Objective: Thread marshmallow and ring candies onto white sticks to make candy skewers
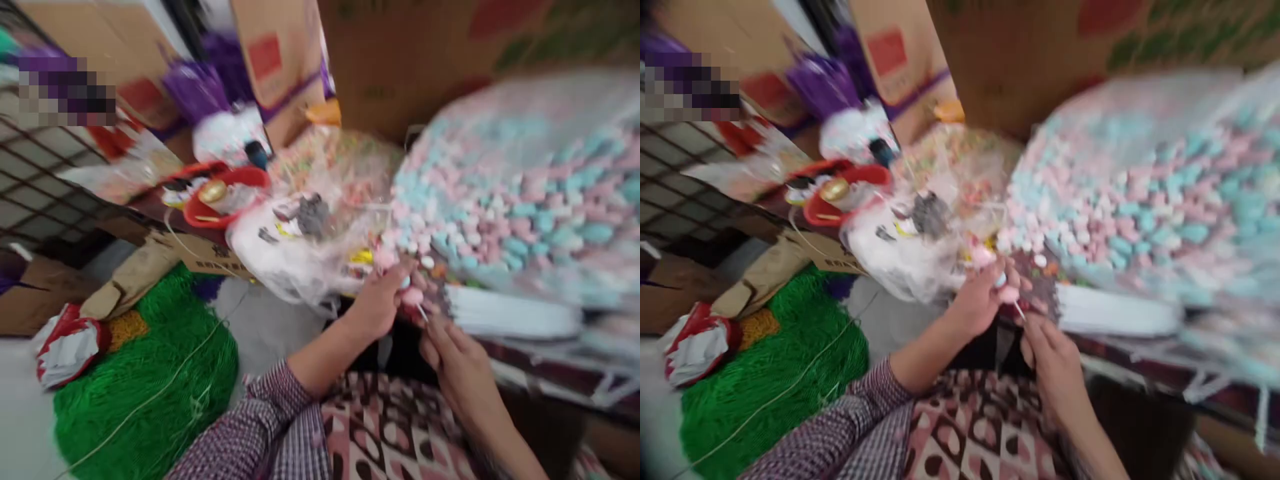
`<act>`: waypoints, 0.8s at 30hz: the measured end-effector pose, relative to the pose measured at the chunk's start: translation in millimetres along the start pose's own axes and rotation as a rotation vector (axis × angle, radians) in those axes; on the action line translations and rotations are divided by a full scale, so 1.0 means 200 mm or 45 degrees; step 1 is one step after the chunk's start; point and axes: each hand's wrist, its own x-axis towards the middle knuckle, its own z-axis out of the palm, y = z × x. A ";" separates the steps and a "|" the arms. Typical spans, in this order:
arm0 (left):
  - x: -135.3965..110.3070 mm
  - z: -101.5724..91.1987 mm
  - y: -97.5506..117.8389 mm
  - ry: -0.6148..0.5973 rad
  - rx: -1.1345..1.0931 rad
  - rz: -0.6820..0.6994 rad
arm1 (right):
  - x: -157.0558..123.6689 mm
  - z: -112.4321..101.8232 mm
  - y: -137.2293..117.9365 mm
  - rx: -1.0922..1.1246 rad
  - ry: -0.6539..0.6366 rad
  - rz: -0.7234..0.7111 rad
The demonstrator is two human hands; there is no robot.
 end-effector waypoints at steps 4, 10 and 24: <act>0.01 -0.08 0.01 -0.274 -0.020 -0.048 | 0.02 -0.01 0.11 0.317 -0.101 0.087; 0.06 -0.10 0.14 -0.225 -0.052 0.123 | 0.03 -0.06 0.13 0.109 -0.050 -0.028; 0.13 -0.11 0.08 0.082 -0.143 -0.040 | 0.02 -0.14 0.17 -0.466 0.200 -0.340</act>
